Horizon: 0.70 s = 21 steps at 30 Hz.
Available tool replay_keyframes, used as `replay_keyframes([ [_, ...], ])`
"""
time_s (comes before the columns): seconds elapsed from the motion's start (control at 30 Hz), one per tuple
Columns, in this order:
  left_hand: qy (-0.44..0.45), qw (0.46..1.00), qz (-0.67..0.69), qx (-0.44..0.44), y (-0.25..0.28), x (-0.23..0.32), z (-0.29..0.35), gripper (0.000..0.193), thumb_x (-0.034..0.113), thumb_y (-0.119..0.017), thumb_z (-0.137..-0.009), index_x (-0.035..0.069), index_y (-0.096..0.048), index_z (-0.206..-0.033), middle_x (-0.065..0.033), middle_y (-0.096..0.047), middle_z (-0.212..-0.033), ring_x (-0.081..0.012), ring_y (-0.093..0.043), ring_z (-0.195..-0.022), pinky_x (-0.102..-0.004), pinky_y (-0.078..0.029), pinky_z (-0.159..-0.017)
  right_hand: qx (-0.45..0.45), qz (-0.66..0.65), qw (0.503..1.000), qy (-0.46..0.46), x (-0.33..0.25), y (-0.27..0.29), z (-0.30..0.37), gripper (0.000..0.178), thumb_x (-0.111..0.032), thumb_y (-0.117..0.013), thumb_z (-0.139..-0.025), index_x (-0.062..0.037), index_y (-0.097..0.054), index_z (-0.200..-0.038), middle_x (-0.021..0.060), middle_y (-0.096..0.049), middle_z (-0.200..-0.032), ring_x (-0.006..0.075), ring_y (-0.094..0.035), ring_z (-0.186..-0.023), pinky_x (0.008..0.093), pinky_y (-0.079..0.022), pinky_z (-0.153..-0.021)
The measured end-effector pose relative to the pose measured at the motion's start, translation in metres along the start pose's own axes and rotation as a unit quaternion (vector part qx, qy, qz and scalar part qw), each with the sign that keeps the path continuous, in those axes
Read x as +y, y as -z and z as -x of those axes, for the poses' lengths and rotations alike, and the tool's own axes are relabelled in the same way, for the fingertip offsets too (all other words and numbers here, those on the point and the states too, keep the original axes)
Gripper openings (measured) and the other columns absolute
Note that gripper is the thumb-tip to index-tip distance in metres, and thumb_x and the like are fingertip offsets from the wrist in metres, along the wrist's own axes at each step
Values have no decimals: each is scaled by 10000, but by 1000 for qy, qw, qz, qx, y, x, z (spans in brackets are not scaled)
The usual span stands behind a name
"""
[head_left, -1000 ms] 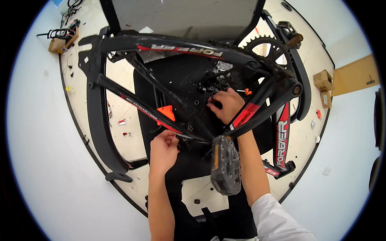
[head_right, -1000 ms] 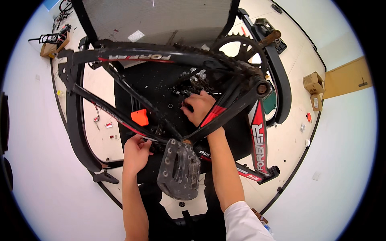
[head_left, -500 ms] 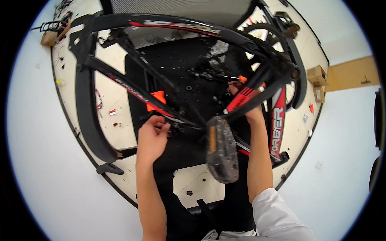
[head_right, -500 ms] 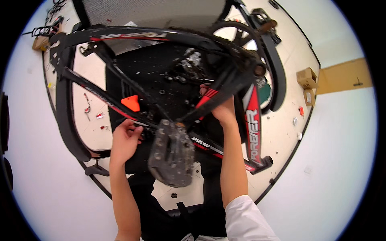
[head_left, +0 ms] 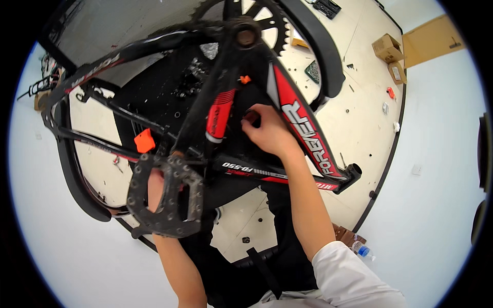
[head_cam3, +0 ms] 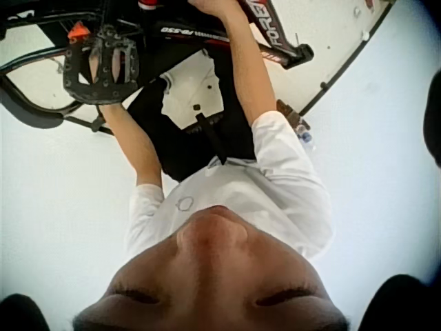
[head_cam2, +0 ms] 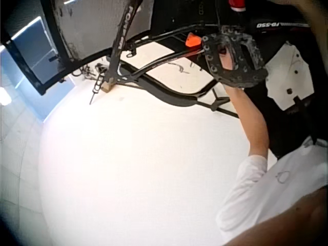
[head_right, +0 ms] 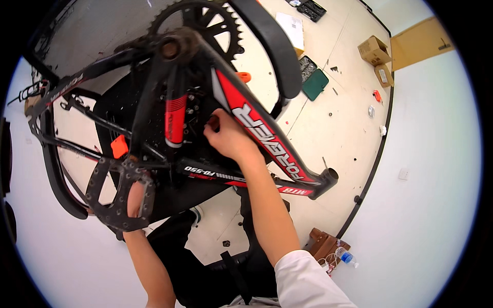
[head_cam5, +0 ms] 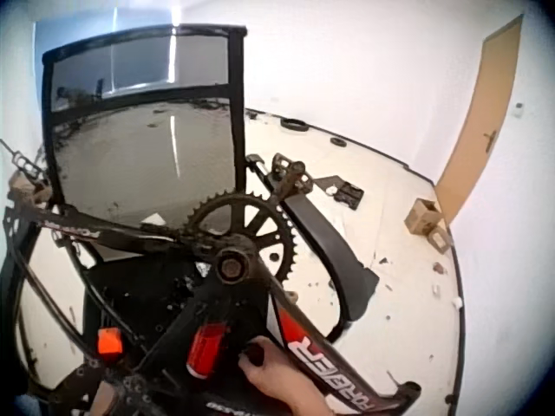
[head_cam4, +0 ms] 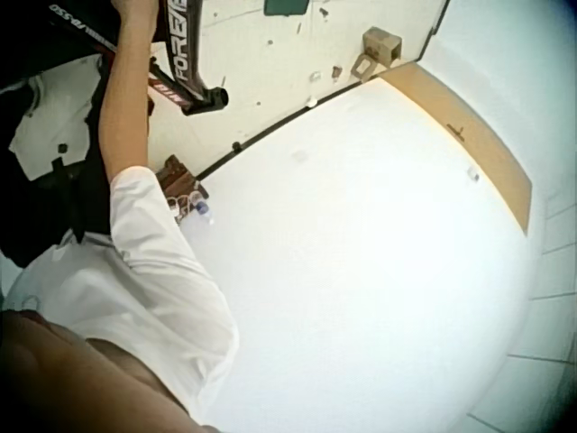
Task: The person assembles a bicycle frame by inserting and tightening bolts into the bottom bracket area using an Allen key. They handle small hardware pieces and adjust components on the frame while seated.
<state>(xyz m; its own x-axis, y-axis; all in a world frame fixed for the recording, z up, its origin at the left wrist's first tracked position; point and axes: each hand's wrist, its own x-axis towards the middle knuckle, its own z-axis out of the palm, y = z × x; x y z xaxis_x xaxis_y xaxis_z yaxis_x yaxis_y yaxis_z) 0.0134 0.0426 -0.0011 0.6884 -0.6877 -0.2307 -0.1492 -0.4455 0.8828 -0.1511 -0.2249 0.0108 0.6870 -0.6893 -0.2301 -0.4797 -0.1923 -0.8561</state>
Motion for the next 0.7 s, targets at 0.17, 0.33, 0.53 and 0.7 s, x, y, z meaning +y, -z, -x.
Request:
replay_keyframes([
  [0.17,147,987,-46,36,0,8,5,154,110,-637,-888,-9,-631,-985,-41,-600,-739,-119,-572,-605,-284,-498,-550,-32,51,998,-14,-1,2,1,280,-154,-648,-890,13,-595,-1108,155,-682,-961,281,-669,-919,359,-512,-846],
  [0.33,114,981,-75,139,-16,20,3,183,138,-656,-914,-8,-632,-1022,-33,-577,-752,-93,-526,-566,-263,-522,-478,-54,60,997,1,-9,3,-2,306,-171,-636,-890,2,-584,-1137,139,-686,-990,280,-668,-917,363,-516,-842],
  [0.53,86,984,-74,136,-28,39,1,271,196,-713,-905,4,-658,-1089,-48,-629,-819,-102,-543,-659,-271,-479,-574,-57,41,998,6,-12,6,3,311,-161,-654,-869,4,-595,-1125,128,-682,-994,269,-663,-905,354,-515,-833],
  [0.7,56,987,-146,43,-27,42,9,303,192,-650,-943,6,-620,-1180,-134,-662,-1027,-236,-618,-947,-370,-480,-862,-21,-1,999,41,-27,11,17,227,-160,-666,-827,24,-655,-960,142,-678,-862,281,-656,-810,367,-517,-750],
])
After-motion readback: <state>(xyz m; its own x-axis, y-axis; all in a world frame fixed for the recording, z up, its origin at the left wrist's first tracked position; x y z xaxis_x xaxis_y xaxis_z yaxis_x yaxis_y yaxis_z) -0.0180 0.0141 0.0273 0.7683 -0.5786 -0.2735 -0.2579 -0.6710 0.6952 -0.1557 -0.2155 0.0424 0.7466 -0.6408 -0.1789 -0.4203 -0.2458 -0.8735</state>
